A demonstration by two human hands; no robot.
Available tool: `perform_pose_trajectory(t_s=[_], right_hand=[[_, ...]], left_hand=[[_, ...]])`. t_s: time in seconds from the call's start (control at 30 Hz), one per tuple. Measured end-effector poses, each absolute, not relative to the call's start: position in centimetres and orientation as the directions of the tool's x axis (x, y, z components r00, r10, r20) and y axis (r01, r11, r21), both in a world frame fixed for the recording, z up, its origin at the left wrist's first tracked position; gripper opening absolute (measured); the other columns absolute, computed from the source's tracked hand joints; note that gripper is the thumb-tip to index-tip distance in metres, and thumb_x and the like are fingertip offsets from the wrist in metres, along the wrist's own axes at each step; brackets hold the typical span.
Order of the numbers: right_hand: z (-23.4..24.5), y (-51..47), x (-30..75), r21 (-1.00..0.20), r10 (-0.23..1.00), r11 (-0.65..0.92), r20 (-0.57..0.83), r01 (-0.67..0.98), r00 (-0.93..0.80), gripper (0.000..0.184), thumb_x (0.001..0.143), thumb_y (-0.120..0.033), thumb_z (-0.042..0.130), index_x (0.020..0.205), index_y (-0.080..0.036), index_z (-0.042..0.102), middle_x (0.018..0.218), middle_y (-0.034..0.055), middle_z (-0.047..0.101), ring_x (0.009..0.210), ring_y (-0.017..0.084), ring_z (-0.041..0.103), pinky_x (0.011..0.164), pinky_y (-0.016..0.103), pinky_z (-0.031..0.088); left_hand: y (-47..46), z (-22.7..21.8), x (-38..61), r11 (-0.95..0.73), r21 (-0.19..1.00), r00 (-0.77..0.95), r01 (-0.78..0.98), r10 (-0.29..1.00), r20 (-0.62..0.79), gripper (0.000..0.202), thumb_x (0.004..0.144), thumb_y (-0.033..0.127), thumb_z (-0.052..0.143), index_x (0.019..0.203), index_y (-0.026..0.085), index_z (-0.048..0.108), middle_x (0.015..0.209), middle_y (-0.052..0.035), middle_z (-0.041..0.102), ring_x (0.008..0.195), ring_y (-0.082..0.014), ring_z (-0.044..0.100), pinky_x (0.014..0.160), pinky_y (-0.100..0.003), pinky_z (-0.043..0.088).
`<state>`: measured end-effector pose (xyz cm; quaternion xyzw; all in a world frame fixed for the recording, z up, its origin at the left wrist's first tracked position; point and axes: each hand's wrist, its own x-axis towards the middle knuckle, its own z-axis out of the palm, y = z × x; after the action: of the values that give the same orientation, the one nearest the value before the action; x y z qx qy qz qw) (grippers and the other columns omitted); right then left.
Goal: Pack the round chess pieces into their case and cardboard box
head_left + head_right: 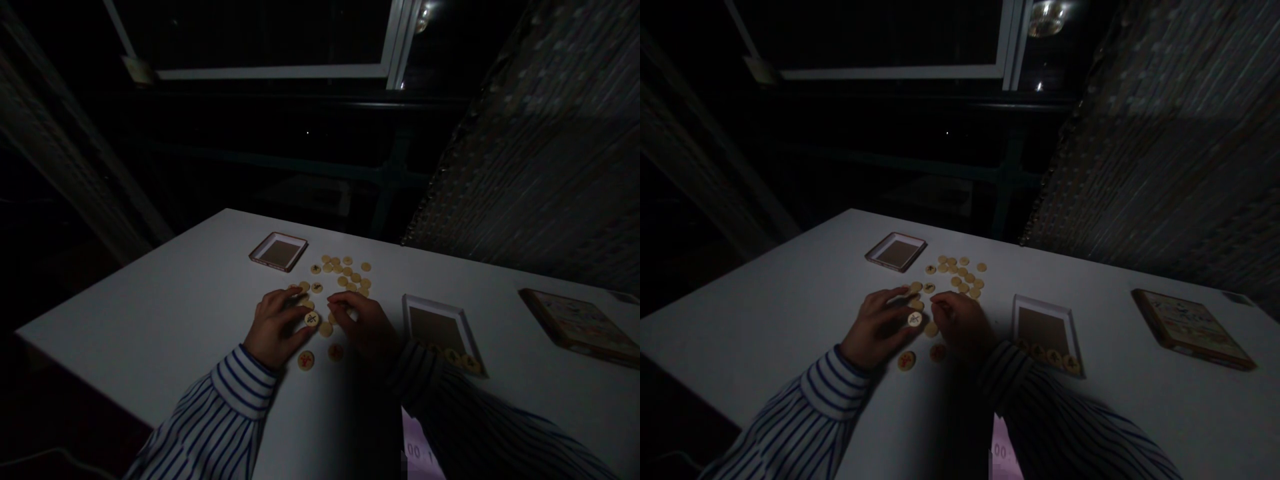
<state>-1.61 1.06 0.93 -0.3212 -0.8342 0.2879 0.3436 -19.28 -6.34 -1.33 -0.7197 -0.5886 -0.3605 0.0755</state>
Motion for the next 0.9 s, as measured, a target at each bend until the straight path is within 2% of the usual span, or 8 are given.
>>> perform_pose_trajectory(t_s=[0.1, 0.23, 0.37, 0.5, 0.67, 0.9], right_hand=[[0.6, 1.3, -1.5, -0.594, 0.689, 0.703, 0.432, 0.39, -0.582, 0.016, 0.077, -0.021, 0.048, 0.088, -0.019, 0.06, 0.085, 0.0031, 0.064, 0.081, 0.015, 0.056, 0.076, 0.03, 0.041], [0.1, 1.4, -1.3, -0.429, 0.604, 0.79, 0.422, 0.438, -0.676, 0.017, 0.077, -0.022, 0.05, 0.091, -0.02, 0.06, 0.093, 0.0029, 0.063, 0.089, 0.016, 0.053, 0.081, 0.032, 0.037], [-0.3, 1.4, -1.0, -0.341, 0.545, 0.834, 0.394, 0.433, -0.74, 0.022, 0.075, -0.025, 0.054, 0.096, -0.021, 0.06, 0.104, 0.0034, 0.06, 0.096, 0.019, 0.05, 0.082, 0.035, 0.034], [-0.5, 1.4, -1.0, -0.315, 0.494, 0.864, 0.376, 0.394, -0.784, 0.022, 0.075, -0.029, 0.055, 0.096, -0.021, 0.061, 0.107, 0.0039, 0.06, 0.1, 0.02, 0.048, 0.084, 0.037, 0.032], [-0.7, 1.5, -1.1, -0.33, 0.459, 0.877, 0.365, 0.349, -0.81, 0.021, 0.076, -0.029, 0.054, 0.095, -0.023, 0.06, 0.101, 0.0017, 0.063, 0.099, 0.018, 0.05, 0.088, 0.038, 0.027], [-0.6, 1.4, -1.2, -0.366, 0.484, 0.854, 0.303, 0.369, -0.821, 0.02, 0.074, -0.029, 0.056, 0.093, -0.025, 0.06, 0.094, 0.0002, 0.064, 0.099, 0.017, 0.049, 0.093, 0.041, 0.021]], left_hand=[[-6.3, -1.8, -19.4, -0.241, 0.267, 0.044, 0.933, 0.813, 0.581, 0.023, 0.067, 0.037, 0.061, 0.087, 0.026, 0.065, 0.12, -0.0055, 0.049, 0.109, -0.0264, 0.04, 0.087, -0.045, 0.036], [-6.3, -2.1, -19.5, -0.208, 0.238, 0.053, 0.949, 0.847, 0.529, 0.024, 0.067, 0.037, 0.06, 0.089, 0.028, 0.065, 0.122, -0.0053, 0.047, 0.112, -0.0283, 0.037, 0.088, -0.047, 0.033], [-6.3, -2.2, -19.5, -0.194, 0.223, 0.066, 0.955, 0.874, 0.481, 0.024, 0.068, 0.04, 0.059, 0.088, 0.028, 0.066, 0.123, -0.0052, 0.046, 0.112, -0.0292, 0.037, 0.088, -0.048, 0.034], [-6.4, -2.3, -19.4, -0.165, 0.218, 0.053, 0.962, 0.894, 0.446, 0.024, 0.069, 0.04, 0.057, 0.088, 0.029, 0.066, 0.125, -0.0056, 0.044, 0.113, -0.0293, 0.035, 0.088, -0.048, 0.033], [-6.4, -2.3, -19.5, -0.15, 0.196, 0.054, 0.969, 0.903, 0.425, 0.025, 0.068, 0.04, 0.057, 0.089, 0.029, 0.066, 0.125, -0.0059, 0.045, 0.113, -0.0302, 0.036, 0.088, -0.049, 0.032], [-6.5, -2.0, -19.6, -0.15, 0.185, 0.054, 0.971, 0.895, 0.443, 0.025, 0.067, 0.037, 0.057, 0.089, 0.028, 0.065, 0.123, -0.0069, 0.047, 0.111, -0.0316, 0.038, 0.084, -0.051, 0.035]])
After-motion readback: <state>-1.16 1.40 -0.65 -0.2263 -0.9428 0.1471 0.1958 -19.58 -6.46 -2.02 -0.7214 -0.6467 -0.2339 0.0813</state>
